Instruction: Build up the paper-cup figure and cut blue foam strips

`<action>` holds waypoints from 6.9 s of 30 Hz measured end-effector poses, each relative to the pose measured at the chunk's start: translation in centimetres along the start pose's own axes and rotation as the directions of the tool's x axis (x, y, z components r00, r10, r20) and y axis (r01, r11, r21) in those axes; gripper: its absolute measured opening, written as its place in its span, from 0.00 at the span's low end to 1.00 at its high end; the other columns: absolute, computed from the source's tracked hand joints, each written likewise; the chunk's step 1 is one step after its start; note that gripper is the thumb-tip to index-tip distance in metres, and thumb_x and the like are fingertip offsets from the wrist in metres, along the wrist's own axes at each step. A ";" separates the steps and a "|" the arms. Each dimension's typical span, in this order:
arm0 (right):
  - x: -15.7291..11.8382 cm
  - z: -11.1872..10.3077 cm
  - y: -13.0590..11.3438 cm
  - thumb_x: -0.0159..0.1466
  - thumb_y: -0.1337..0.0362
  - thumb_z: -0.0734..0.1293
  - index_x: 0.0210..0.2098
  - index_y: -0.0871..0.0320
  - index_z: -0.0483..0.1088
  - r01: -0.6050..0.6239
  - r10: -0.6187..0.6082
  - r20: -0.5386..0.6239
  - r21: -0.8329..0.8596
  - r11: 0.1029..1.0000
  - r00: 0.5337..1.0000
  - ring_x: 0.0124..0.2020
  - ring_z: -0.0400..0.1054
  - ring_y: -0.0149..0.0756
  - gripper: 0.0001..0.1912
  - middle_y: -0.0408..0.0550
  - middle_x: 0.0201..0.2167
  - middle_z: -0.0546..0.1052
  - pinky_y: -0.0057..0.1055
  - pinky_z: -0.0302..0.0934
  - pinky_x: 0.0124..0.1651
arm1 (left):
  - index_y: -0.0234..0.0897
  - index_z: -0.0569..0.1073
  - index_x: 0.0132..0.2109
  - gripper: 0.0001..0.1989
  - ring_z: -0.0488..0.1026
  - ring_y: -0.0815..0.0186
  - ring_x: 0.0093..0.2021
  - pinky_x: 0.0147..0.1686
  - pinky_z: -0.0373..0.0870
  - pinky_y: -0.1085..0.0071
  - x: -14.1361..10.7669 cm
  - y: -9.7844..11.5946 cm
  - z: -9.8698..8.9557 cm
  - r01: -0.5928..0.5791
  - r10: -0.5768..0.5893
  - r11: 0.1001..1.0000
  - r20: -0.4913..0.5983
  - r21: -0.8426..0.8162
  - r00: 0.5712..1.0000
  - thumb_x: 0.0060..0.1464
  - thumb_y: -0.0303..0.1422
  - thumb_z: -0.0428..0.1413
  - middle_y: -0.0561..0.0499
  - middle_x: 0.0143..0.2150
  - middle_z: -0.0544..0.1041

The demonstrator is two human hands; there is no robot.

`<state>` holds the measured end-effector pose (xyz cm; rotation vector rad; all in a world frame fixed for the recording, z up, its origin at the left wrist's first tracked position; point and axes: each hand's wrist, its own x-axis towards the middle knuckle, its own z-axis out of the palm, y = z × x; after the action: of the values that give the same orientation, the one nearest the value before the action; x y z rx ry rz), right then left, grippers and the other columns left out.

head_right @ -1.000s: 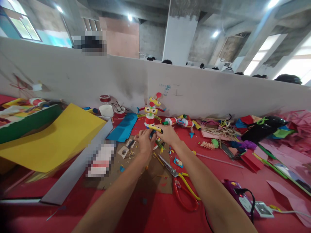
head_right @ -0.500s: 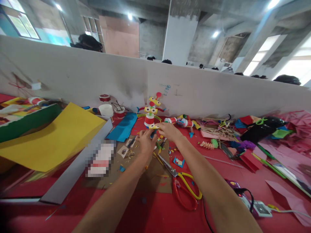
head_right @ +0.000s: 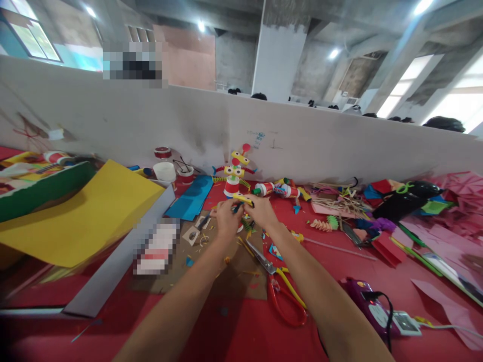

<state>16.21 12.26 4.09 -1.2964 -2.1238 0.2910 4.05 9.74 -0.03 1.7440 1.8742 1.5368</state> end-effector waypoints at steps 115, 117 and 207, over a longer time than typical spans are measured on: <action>-12.7 -5.5 -2.3 0.57 0.48 0.64 0.50 0.54 0.63 -0.299 0.361 0.092 -0.395 0.869 0.928 0.45 0.69 0.49 0.25 0.55 0.44 0.74 0.37 0.60 0.38 | 0.43 0.58 0.63 0.30 0.74 0.53 0.42 0.40 0.70 0.59 -4.0 1.2 -4.9 -0.215 0.022 0.922 0.511 0.321 0.859 0.53 0.24 0.46 0.42 0.65 0.58; -12.6 -5.5 -2.0 0.57 0.49 0.64 0.49 0.54 0.63 -0.287 0.343 0.083 -0.387 0.876 0.936 0.44 0.69 0.47 0.24 0.54 0.43 0.74 0.36 0.59 0.38 | 0.43 0.57 0.64 0.31 0.74 0.52 0.42 0.39 0.71 0.59 -3.9 1.3 -4.9 -0.218 0.013 0.917 0.522 0.334 0.853 0.53 0.24 0.45 0.42 0.65 0.58; -13.5 -6.0 -5.4 0.62 0.45 0.55 0.55 0.55 0.58 -0.494 0.569 0.079 -0.410 0.767 0.818 0.50 0.67 0.51 0.28 0.57 0.50 0.72 0.41 0.62 0.41 | 0.38 0.64 0.59 0.23 0.69 0.61 0.51 0.49 0.65 0.69 -1.6 1.8 -5.3 -0.288 0.108 0.888 0.444 0.360 0.890 0.55 0.31 0.49 0.44 0.53 0.70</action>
<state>20.32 -2.81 6.00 -2.1927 -1.9794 0.2655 2.02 5.21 2.93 2.2910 1.9312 0.7378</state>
